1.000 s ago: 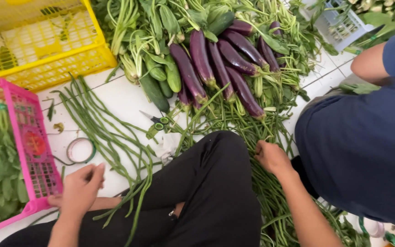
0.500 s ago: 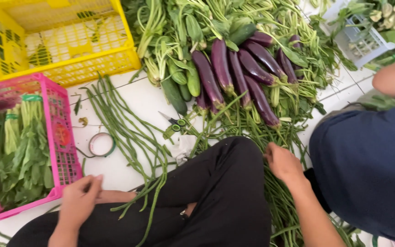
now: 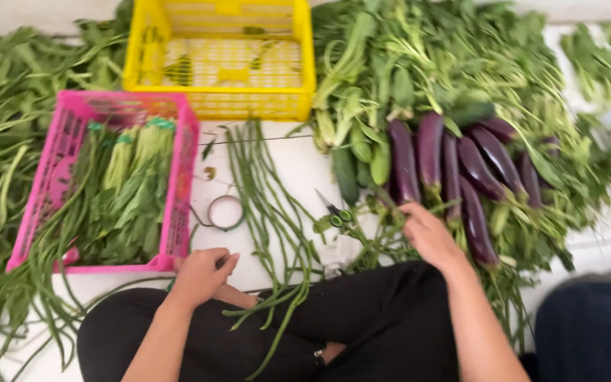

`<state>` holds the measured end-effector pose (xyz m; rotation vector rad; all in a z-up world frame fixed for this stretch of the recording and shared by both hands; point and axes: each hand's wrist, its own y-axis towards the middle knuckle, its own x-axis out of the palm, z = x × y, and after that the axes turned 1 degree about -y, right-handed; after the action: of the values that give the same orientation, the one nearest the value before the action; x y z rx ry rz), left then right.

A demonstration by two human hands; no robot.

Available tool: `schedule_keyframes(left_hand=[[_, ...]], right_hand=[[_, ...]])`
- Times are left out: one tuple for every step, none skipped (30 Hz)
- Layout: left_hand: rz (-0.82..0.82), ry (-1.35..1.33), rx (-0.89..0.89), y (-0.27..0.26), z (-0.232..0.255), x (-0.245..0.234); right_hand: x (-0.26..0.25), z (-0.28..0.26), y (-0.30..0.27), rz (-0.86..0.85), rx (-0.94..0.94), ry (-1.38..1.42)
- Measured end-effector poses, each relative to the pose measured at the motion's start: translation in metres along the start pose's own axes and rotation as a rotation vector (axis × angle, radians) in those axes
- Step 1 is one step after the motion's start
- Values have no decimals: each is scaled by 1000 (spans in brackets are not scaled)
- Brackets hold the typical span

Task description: The person gathers long green beans, secures them into a bunch using a piece of tape, and then uses a pair of scissors to trim the ends of the beans before placing the bunch into a basket.

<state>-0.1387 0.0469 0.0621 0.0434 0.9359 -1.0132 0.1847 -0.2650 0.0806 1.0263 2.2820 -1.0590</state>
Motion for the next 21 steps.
schedule_keyframes(left_hand=[[2, -3, 7, 3, -4, 0], [4, -6, 14, 6, -7, 0], [17, -10, 3, 6, -5, -2], [-13, -19, -22, 6, -2, -5], [-46, -28, -44, 7, 1, -6], [-36, -31, -52, 7, -1, -5], [-55, -43, -65, 10, -1, -5], [-74, -54, -79, 13, -2, -5], [-70, -60, -84, 14, -1, -6], [-91, -36, -100, 16, -1, -6], [-113, -11, -115, 19, 0, -7], [-109, -17, -118, 22, -2, -6], [-101, -31, -112, 23, -4, -5], [-93, -45, -106, 24, -7, -4], [-89, -48, -114, 26, -10, 0], [-69, -9, -115, 29, -13, 3], [-53, 30, -117, 31, -17, 6], [-53, 28, -127, 32, -20, 8], [-55, 18, -114, 33, -22, 9], [-57, 7, -100, 34, -24, 11], [-55, 6, -110, 34, -23, 9]], right_hand=[[12, -9, 13, -49, -63, 5], [23, -18, 26, -97, -127, 9], [31, -36, 29, -109, -138, 3], [38, -54, 32, -177, -152, 0], [45, -69, 34, -242, -163, -2], [56, -77, 41, -250, -172, -7], [65, -86, 50, -257, -223, 0], [74, -94, 58, -263, -273, 7], [83, -107, 66, -268, -277, 1], [92, -120, 74, -274, -239, -42], [101, -132, 83, -279, -202, -85], [107, -145, 91, -283, -205, -91], [115, -156, 97, -270, -212, -109], [124, -167, 104, -258, -220, -127], [135, -171, 121, -265, -224, -130], [147, -176, 138, -239, -270, -183], [161, -180, 154, -213, -315, -234], [173, -178, 175, -223, -317, -236], [186, -178, 196, -186, -316, -250], [199, -177, 218, -148, -316, -264], [203, -184, 221, -159, -319, -265]])
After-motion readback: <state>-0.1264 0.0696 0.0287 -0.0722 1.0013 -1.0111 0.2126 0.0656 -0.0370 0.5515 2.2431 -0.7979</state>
